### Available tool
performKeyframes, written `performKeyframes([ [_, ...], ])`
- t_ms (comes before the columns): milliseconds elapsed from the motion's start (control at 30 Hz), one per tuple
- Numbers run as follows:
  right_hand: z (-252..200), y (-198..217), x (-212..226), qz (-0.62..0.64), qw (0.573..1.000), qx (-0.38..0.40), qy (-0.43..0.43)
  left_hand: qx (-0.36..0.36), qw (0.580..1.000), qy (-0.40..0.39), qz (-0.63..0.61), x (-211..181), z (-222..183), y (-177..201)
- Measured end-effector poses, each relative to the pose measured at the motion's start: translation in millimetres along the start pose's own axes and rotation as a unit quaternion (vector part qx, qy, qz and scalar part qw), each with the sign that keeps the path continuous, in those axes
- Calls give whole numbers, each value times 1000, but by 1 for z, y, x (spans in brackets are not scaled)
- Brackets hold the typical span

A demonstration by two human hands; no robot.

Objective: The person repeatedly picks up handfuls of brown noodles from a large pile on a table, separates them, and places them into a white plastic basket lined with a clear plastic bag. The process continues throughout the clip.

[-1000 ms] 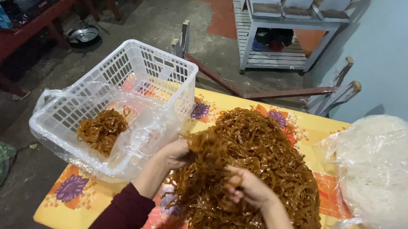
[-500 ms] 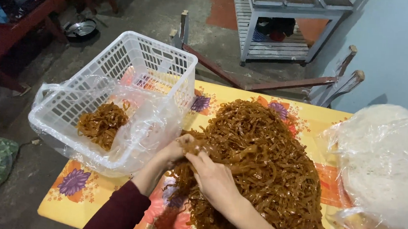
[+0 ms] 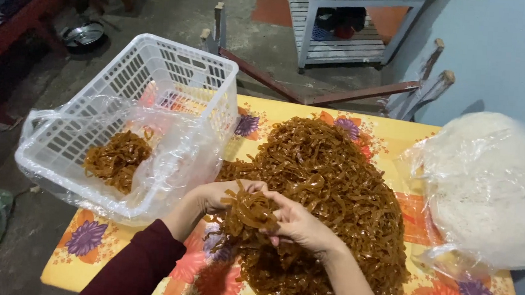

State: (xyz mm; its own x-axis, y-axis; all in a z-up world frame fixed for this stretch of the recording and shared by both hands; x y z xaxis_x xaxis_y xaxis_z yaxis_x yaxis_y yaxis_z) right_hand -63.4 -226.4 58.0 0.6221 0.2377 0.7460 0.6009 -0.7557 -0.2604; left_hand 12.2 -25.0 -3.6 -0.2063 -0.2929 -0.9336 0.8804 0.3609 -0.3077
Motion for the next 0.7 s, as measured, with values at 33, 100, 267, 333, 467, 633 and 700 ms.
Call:
performKeyframes([
  [33,4,2,-5,2,1000,-4,1,5,1000,1,-1,-5,4,-5],
  [100,12,9,-14,114,990,-54,64,-174,967,169,82,-12,6,-8],
  [267,23,33,-31,321,929,-60,171,-366,918,56,-140,-44,15,-35],
  [333,21,35,-23,361,903,-76,221,-418,895,3,-156,-60,21,-58],
  [467,2,-6,18,224,929,-272,112,-393,899,61,184,-49,42,-96],
  [633,10,15,5,82,955,-248,139,-477,852,42,212,-36,43,-83],
  [700,-4,22,8,-45,965,-249,70,-470,843,2,262,-20,36,-56],
])
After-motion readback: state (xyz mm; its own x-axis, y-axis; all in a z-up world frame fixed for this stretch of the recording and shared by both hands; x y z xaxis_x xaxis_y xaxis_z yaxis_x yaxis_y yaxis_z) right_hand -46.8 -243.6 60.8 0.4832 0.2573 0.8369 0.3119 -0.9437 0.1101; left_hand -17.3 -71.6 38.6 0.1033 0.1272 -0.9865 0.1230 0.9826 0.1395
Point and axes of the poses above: each hand's wrist, its own z-axis towards the middle knuckle, its own y-axis out of the back of the hand, x = y × z, the point moved 2 cm from there along z, towards the middle knuckle, and after that the axes turned 15 degrees about -y, right-handed, at the moved point
